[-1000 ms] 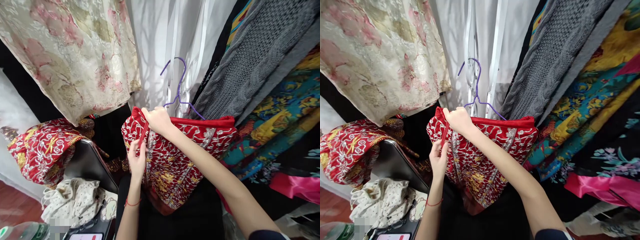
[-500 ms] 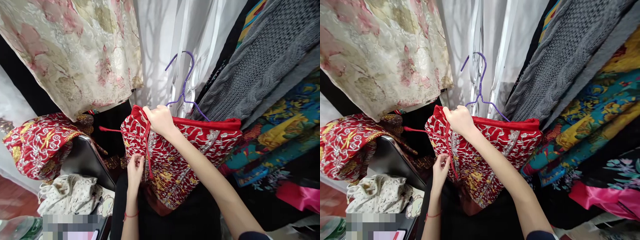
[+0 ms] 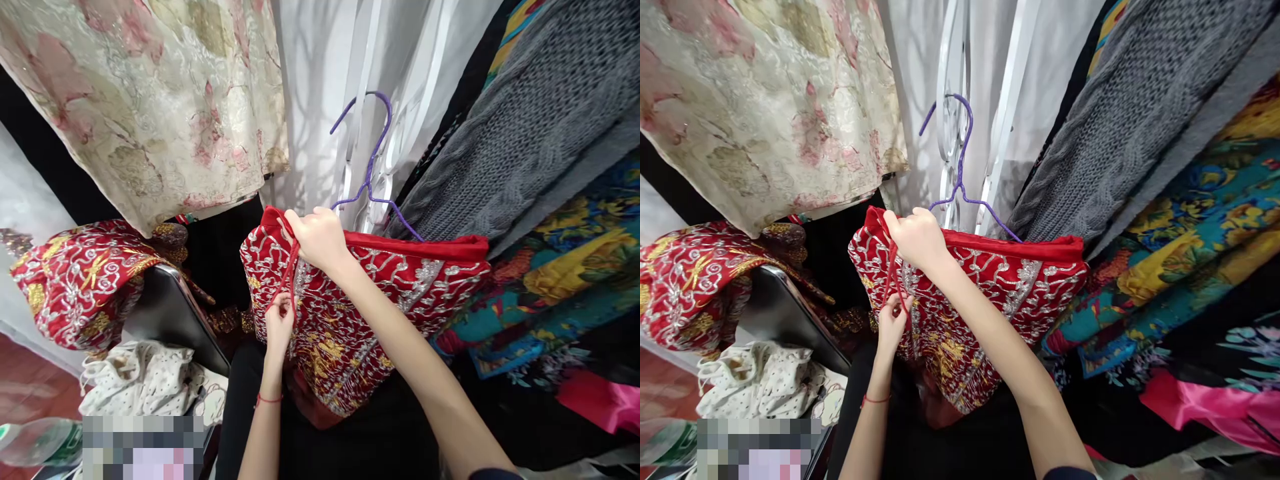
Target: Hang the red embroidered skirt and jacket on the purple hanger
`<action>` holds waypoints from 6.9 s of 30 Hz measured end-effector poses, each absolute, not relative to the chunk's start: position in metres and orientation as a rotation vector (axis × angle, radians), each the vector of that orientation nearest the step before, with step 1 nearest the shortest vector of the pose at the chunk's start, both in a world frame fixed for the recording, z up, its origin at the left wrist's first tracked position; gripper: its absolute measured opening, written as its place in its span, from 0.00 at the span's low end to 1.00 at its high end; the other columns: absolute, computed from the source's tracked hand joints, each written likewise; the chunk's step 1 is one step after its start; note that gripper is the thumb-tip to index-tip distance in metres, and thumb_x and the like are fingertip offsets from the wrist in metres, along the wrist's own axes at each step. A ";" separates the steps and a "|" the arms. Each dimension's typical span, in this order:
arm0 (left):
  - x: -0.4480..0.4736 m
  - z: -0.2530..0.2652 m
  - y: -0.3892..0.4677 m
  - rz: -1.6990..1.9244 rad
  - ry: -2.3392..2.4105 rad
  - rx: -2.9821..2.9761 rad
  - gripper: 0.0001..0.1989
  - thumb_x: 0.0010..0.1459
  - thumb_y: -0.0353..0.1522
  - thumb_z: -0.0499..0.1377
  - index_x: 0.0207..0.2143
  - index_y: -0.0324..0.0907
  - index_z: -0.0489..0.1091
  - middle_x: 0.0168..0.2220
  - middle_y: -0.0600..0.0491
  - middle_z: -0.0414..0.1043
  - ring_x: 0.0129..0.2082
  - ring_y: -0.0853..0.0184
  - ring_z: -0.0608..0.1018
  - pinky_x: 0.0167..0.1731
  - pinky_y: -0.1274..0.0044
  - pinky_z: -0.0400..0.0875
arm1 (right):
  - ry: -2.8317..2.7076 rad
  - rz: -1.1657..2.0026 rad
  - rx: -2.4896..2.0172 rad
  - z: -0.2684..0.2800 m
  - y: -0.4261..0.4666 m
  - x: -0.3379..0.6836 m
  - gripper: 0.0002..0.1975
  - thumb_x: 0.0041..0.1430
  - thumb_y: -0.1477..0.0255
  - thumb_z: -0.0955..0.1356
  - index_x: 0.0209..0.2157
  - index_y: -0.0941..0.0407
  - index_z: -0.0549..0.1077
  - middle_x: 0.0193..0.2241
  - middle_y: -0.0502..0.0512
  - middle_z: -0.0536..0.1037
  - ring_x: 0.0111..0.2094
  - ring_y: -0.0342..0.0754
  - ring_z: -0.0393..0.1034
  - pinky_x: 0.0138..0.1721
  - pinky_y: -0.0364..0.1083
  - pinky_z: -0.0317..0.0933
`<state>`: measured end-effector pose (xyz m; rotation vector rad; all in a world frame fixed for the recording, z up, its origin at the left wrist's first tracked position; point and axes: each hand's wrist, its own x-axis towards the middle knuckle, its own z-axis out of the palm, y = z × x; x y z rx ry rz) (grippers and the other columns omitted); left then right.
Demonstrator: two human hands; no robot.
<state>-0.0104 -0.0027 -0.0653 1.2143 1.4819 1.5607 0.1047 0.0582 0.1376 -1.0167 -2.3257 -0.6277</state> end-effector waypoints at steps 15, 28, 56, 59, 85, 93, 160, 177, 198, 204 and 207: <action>-0.022 -0.038 -0.009 1.583 1.183 0.902 0.16 0.49 0.44 0.65 0.32 0.41 0.71 0.32 0.52 0.75 0.35 0.64 0.79 0.40 0.73 0.73 | -2.307 -0.627 -1.023 0.137 0.058 0.102 0.14 0.62 0.82 0.60 0.45 0.64 0.74 0.26 0.57 0.80 0.25 0.47 0.66 0.36 0.48 0.51; -0.022 -0.016 -0.028 1.570 1.256 1.029 0.17 0.50 0.46 0.66 0.33 0.42 0.74 0.33 0.52 0.76 0.37 0.65 0.77 0.45 0.75 0.69 | -2.295 -0.640 -1.051 0.136 0.057 0.101 0.13 0.60 0.84 0.60 0.42 0.63 0.72 0.26 0.57 0.80 0.25 0.48 0.67 0.37 0.48 0.51; -0.017 0.002 -0.031 1.711 1.260 1.086 0.14 0.52 0.44 0.65 0.30 0.42 0.73 0.32 0.53 0.75 0.36 0.66 0.76 0.44 0.75 0.69 | -2.227 -0.513 -0.907 0.137 0.042 0.101 0.28 0.73 0.65 0.53 0.29 0.58 0.78 0.22 0.54 0.78 0.24 0.45 0.64 0.38 0.48 0.49; -0.013 -0.005 -0.027 1.715 1.227 1.084 0.14 0.54 0.44 0.64 0.32 0.42 0.73 0.32 0.53 0.76 0.35 0.66 0.77 0.44 0.74 0.70 | -2.238 -0.491 -0.895 0.140 0.039 0.104 0.27 0.72 0.68 0.54 0.27 0.58 0.78 0.22 0.54 0.79 0.23 0.45 0.64 0.38 0.48 0.49; 0.000 0.045 -0.040 1.707 1.030 0.961 0.18 0.52 0.45 0.67 0.34 0.42 0.71 0.32 0.50 0.79 0.38 0.62 0.82 0.49 0.69 0.71 | -2.239 -0.597 -0.962 0.136 0.046 0.101 0.21 0.66 0.74 0.56 0.27 0.58 0.76 0.23 0.55 0.79 0.25 0.46 0.65 0.39 0.49 0.49; 0.014 0.043 -0.029 1.806 0.960 0.876 0.15 0.51 0.42 0.68 0.35 0.44 0.71 0.40 0.53 0.77 0.46 0.65 0.79 0.52 0.74 0.69 | -2.255 -0.644 -1.003 0.137 0.051 0.103 0.21 0.73 0.74 0.53 0.36 0.60 0.73 0.25 0.57 0.79 0.26 0.47 0.67 0.38 0.48 0.49; -0.013 0.023 -0.058 1.690 1.233 1.232 0.13 0.59 0.42 0.62 0.37 0.41 0.77 0.32 0.52 0.79 0.31 0.67 0.79 0.36 0.76 0.76 | -1.442 0.771 -0.704 -0.018 -0.066 0.100 0.16 0.68 0.75 0.61 0.52 0.48 0.73 0.43 0.55 0.79 0.43 0.47 0.77 0.48 0.48 0.71; -0.030 0.004 -0.074 1.733 1.594 1.692 0.06 0.62 0.34 0.61 0.39 0.43 0.77 0.30 0.54 0.74 0.27 0.71 0.74 0.31 0.79 0.70 | -1.176 0.899 -0.895 -0.014 -0.069 0.083 0.12 0.66 0.66 0.64 0.49 0.53 0.67 0.39 0.54 0.73 0.34 0.43 0.71 0.36 0.44 0.69; -0.010 0.025 -0.060 1.902 1.271 1.395 0.12 0.60 0.37 0.63 0.45 0.42 0.71 0.45 0.48 0.78 0.43 0.66 0.82 0.47 0.75 0.76 | -0.991 1.305 -0.886 0.029 -0.057 0.066 0.16 0.54 0.62 0.71 0.39 0.52 0.63 0.16 0.38 0.66 0.15 0.37 0.57 0.20 0.38 0.53; -0.010 0.023 -0.053 1.883 1.161 1.182 0.15 0.63 0.40 0.60 0.49 0.43 0.68 0.48 0.47 0.76 0.45 0.65 0.82 0.47 0.75 0.76 | -1.014 1.436 -0.782 0.032 -0.056 0.071 0.10 0.54 0.65 0.69 0.35 0.56 0.70 0.12 0.38 0.60 0.13 0.34 0.46 0.15 0.37 0.41; -0.010 0.019 -0.052 1.925 1.146 1.184 0.15 0.63 0.37 0.60 0.50 0.43 0.67 0.47 0.48 0.76 0.46 0.66 0.82 0.50 0.74 0.74 | -0.906 1.425 -0.758 0.028 -0.055 0.072 0.10 0.54 0.65 0.69 0.35 0.55 0.72 0.14 0.39 0.60 0.14 0.34 0.45 0.14 0.38 0.39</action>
